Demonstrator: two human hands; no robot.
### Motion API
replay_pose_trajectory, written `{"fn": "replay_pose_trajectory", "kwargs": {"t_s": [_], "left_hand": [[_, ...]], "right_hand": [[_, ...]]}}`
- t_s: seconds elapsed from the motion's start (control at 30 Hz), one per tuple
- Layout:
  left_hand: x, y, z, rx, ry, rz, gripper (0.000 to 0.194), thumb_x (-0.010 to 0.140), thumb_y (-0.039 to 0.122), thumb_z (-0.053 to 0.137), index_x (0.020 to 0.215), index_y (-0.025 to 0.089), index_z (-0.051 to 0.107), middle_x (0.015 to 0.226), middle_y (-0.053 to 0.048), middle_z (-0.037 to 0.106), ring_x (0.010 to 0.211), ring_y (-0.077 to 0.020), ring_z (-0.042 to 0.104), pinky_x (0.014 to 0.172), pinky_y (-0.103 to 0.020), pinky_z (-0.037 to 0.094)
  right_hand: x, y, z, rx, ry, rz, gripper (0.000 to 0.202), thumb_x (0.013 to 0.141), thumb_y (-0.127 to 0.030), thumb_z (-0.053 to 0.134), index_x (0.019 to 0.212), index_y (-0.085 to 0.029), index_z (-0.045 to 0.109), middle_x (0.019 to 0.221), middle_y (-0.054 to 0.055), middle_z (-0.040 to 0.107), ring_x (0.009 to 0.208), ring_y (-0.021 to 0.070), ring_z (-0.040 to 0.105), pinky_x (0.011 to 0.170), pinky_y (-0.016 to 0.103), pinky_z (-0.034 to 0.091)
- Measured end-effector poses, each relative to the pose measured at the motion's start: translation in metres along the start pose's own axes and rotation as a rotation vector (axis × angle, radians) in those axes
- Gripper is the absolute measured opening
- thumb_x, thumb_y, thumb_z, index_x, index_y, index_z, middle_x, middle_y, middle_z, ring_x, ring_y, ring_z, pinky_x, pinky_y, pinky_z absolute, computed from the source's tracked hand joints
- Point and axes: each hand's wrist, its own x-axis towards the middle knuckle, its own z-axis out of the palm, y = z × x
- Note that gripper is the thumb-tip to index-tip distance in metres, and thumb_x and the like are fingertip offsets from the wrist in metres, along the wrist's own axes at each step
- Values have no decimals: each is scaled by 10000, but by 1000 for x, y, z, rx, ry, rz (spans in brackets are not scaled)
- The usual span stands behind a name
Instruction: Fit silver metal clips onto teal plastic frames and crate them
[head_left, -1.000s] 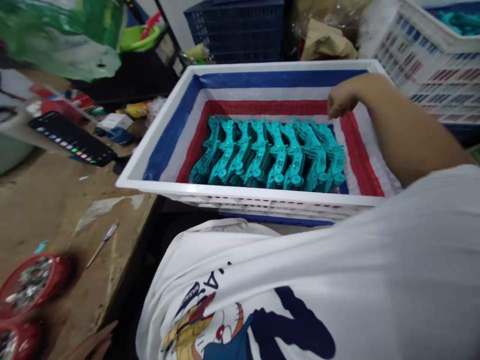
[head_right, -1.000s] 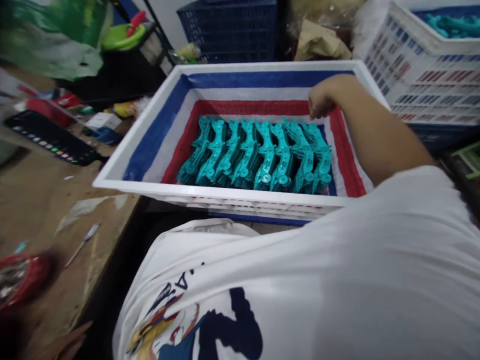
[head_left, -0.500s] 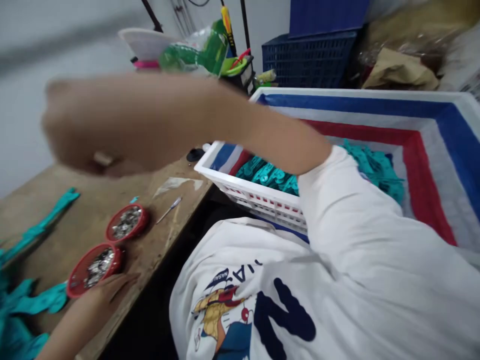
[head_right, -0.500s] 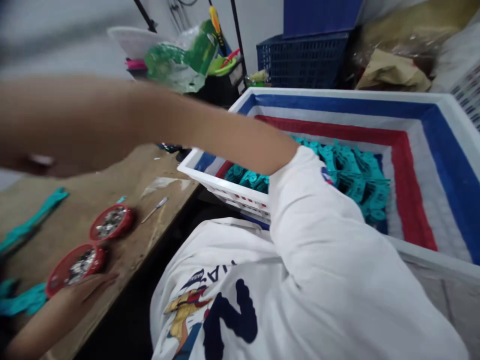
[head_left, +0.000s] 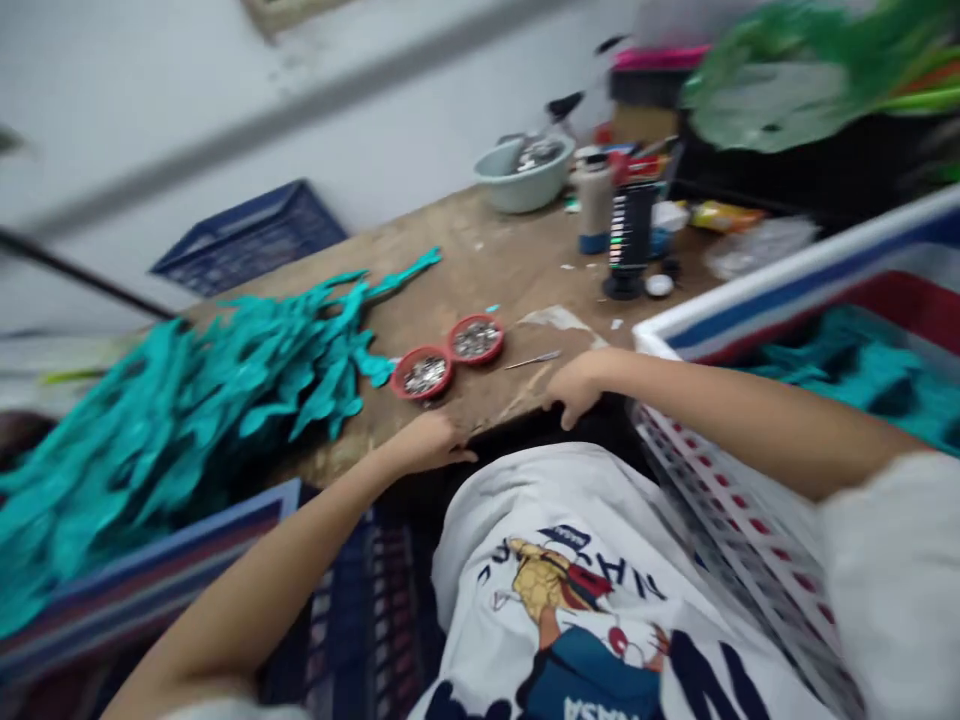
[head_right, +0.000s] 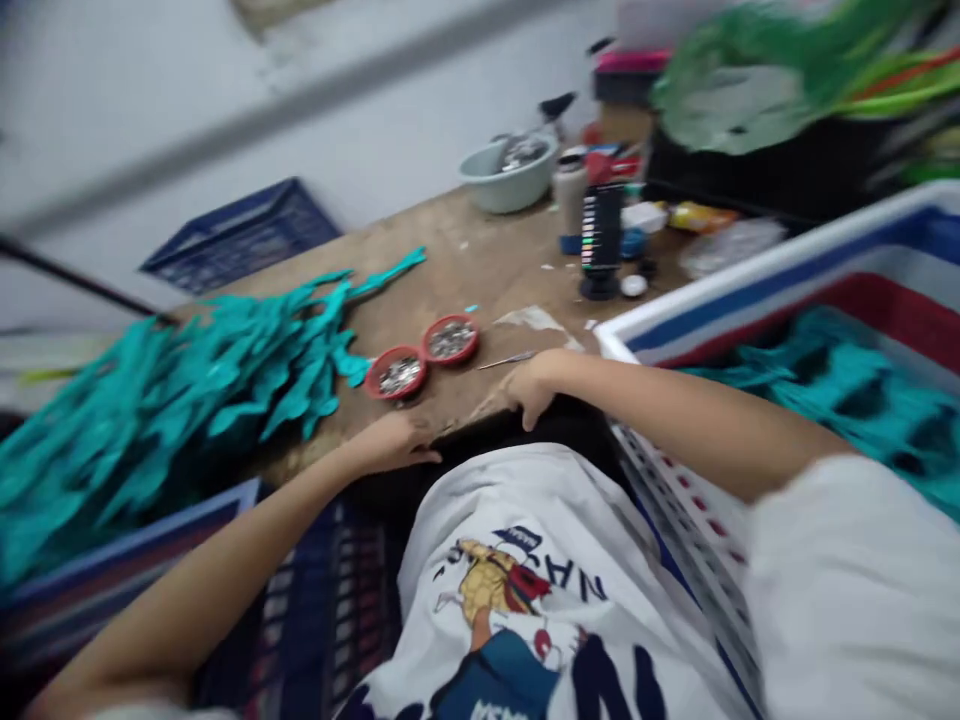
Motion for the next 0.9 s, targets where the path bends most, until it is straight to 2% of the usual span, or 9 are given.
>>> {"fn": "replay_pose_trajectory", "kwargs": {"t_s": [0.07,0.17,0.37,0.47,0.57,0.67,0.8,0.87,0.9], "left_hand": [[6,-3,7,22,27,73,424,1241,411,874,868,213,829,961,-137,902,946,-308,884,889,-393,626],[6,-3,18,47,119,164,451,1300,404,809,896,207,841,976,-127,908,935,-286,870,870,-407,588],[-12,15,12,-1,337,231,239,1313,372,778,1169,241,918,1075,-90,930,985,-256,869,873,-415,603],[-27,2,-3,16,392,14,213,1281,403,771,1214,263,917,1099,-91,941,1029,-274,880,877,-418,634],[-53,-59,-33,-39,526,-610,269,1227,444,778,1375,276,928,1244,-110,969,1174,-328,905,946,-451,673],[-90,-161,-67,-184,797,-1125,463,1241,518,715,1581,239,859,1605,-135,911,1515,-355,845,1220,-541,662],[-128,-282,-91,-331,838,-1460,1079,1184,959,592,1625,-11,760,1870,-371,671,1815,-390,583,1419,-650,464],[-134,-314,-93,-438,777,-1547,1098,1146,934,696,1537,-91,732,1782,-438,694,1757,-399,609,1395,-667,471],[-135,-324,-94,-470,751,-1571,991,1137,837,790,1487,-88,739,1735,-452,717,1718,-417,643,1380,-686,491]], "right_hand": [[-3,11,-4,104,4,75,703,1090,-376,896,1766,-192,842,1500,158,935,1300,355,919,1104,390,695],[-14,14,-7,226,89,43,812,1147,-463,795,1909,-195,724,1819,208,777,1637,437,788,1378,521,614],[-33,18,12,402,-56,167,806,1028,-506,822,1793,-255,860,1724,190,841,1569,525,834,1370,705,666],[-35,22,27,468,1,191,809,1036,-521,786,1812,-301,857,1757,162,824,1615,514,811,1440,732,619],[-35,24,41,534,-82,181,811,1027,-579,804,1804,-358,869,1803,139,794,1679,512,769,1486,725,586],[-32,24,48,565,-224,204,868,998,-622,837,1834,-387,842,1862,128,747,1744,524,715,1525,722,542],[-23,26,45,541,-302,233,900,990,-591,819,1866,-383,802,1910,100,695,1816,524,642,1574,724,469],[-18,28,42,520,-311,243,901,992,-550,794,1873,-359,793,1907,97,694,1815,507,648,1577,681,483],[-16,30,41,504,-312,249,904,992,-531,782,1876,-342,789,1905,101,694,1811,497,655,1576,657,491]]}}
